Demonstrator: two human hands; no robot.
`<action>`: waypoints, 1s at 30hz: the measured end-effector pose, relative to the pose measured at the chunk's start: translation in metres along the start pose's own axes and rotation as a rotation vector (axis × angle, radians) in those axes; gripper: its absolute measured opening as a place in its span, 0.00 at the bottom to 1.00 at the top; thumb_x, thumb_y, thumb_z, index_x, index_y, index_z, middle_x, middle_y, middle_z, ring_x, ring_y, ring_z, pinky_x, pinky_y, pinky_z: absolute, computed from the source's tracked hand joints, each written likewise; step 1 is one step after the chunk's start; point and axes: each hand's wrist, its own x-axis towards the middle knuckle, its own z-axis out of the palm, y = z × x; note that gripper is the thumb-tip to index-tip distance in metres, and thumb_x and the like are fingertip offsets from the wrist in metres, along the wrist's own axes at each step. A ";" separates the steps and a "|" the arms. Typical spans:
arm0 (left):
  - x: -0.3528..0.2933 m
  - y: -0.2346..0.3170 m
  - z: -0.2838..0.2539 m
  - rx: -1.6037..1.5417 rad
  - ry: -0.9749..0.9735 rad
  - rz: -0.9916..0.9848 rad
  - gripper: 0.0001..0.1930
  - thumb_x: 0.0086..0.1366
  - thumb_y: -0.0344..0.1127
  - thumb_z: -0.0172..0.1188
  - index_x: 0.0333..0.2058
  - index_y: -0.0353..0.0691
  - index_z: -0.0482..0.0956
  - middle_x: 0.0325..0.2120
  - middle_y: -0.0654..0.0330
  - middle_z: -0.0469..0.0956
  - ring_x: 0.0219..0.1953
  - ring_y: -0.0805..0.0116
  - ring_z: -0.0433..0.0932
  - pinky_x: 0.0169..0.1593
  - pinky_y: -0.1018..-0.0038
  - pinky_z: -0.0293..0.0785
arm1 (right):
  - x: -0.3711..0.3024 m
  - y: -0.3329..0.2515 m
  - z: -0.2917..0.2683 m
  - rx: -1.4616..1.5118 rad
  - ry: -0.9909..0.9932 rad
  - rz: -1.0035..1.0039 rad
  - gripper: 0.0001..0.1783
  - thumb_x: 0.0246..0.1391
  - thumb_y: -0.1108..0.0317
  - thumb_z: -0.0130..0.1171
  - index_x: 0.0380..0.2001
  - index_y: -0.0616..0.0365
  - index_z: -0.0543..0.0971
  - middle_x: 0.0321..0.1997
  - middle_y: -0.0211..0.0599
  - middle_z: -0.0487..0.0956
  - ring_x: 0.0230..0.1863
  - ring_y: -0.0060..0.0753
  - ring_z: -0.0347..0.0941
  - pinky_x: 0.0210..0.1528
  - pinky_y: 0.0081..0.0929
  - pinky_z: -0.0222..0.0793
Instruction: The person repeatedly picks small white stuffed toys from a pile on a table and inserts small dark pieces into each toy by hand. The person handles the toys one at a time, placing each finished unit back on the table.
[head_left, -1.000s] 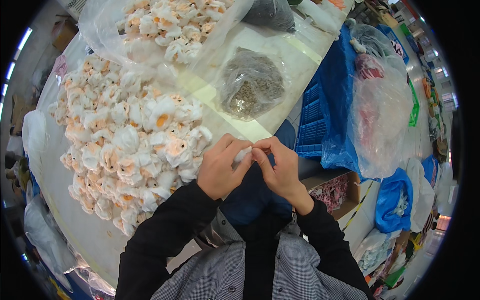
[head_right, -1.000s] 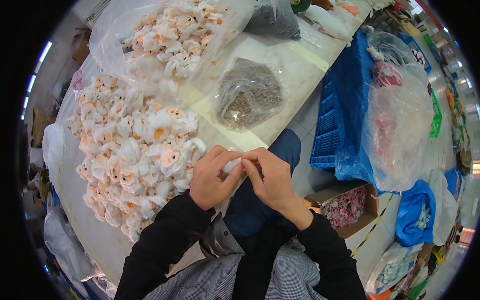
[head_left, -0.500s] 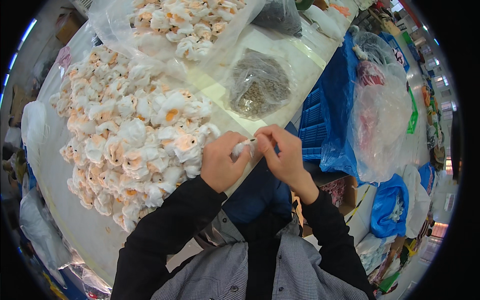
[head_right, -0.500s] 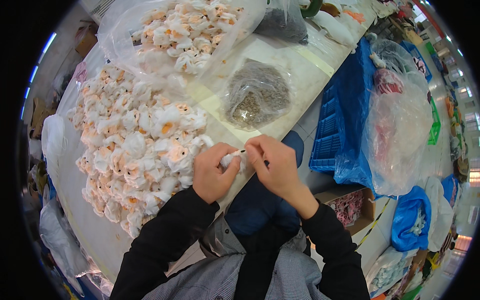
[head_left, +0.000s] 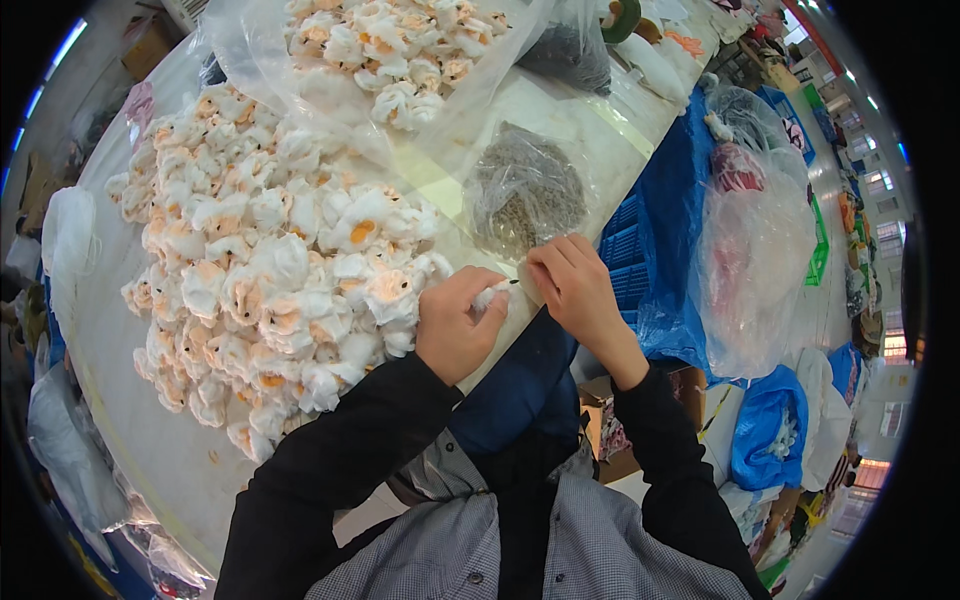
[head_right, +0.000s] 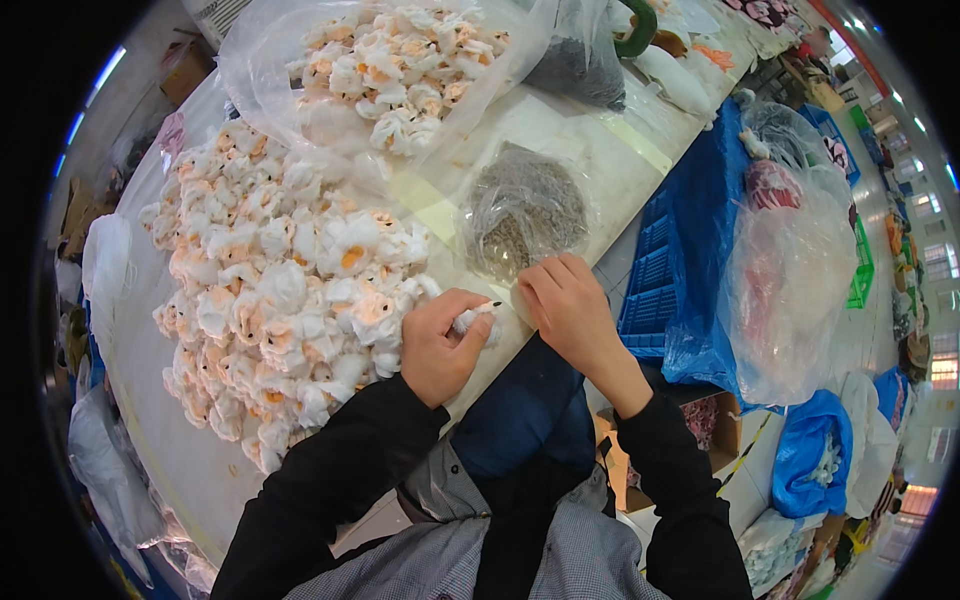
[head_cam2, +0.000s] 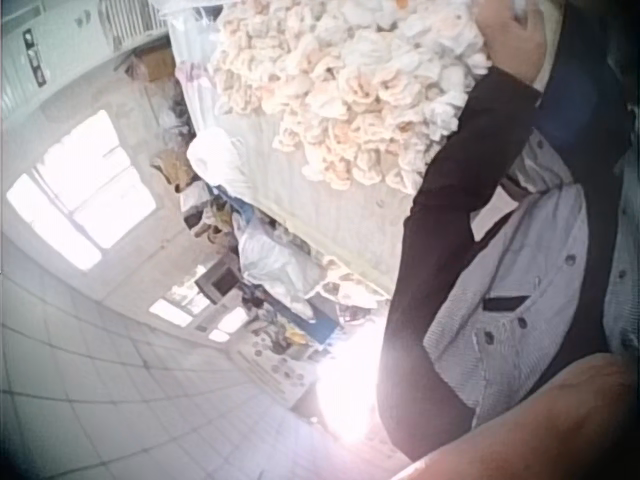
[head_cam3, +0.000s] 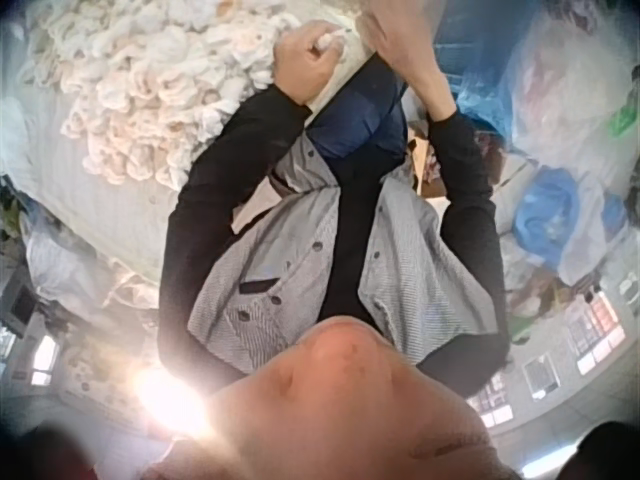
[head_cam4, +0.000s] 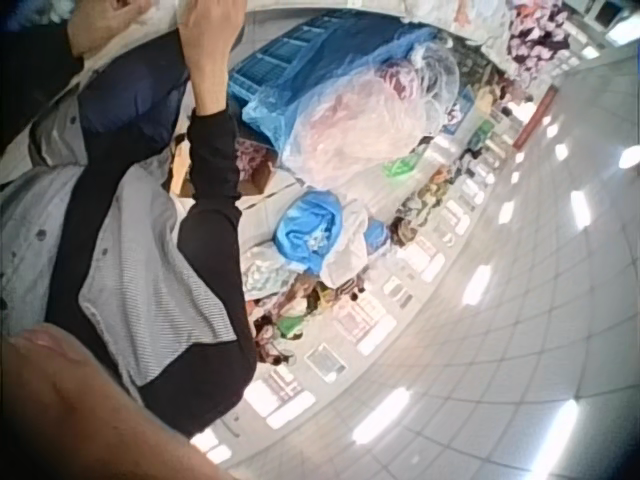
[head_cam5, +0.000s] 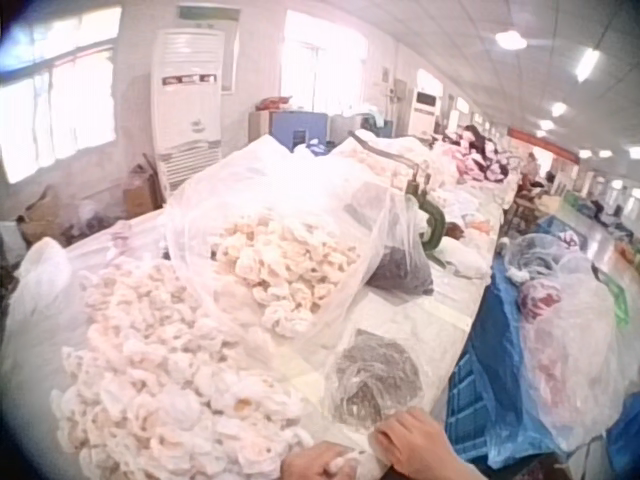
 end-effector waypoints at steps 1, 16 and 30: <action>0.000 -0.002 0.001 -0.009 0.004 0.003 0.07 0.65 0.28 0.66 0.41 0.33 0.85 0.31 0.60 0.84 0.20 0.78 0.71 0.26 0.77 0.66 | -0.001 -0.001 -0.001 0.007 -0.005 -0.012 0.05 0.54 0.75 0.67 0.35 0.57 0.82 0.33 0.37 0.78 0.38 0.48 0.75 0.41 0.40 0.71; -0.001 -0.003 -0.001 0.005 0.008 0.042 0.08 0.64 0.28 0.67 0.41 0.33 0.85 0.31 0.59 0.84 0.19 0.76 0.69 0.25 0.76 0.65 | 0.052 0.003 0.020 -0.356 0.027 0.039 0.06 0.51 0.69 0.71 0.34 0.50 0.86 0.38 0.29 0.80 0.46 0.40 0.74 0.51 0.39 0.67; -0.003 0.000 -0.005 0.043 -0.008 -0.017 0.08 0.64 0.28 0.67 0.40 0.32 0.85 0.34 0.53 0.85 0.23 0.64 0.80 0.28 0.72 0.74 | 0.047 0.002 0.013 0.031 0.124 0.098 0.05 0.55 0.74 0.68 0.36 0.56 0.85 0.35 0.33 0.81 0.40 0.37 0.77 0.42 0.35 0.73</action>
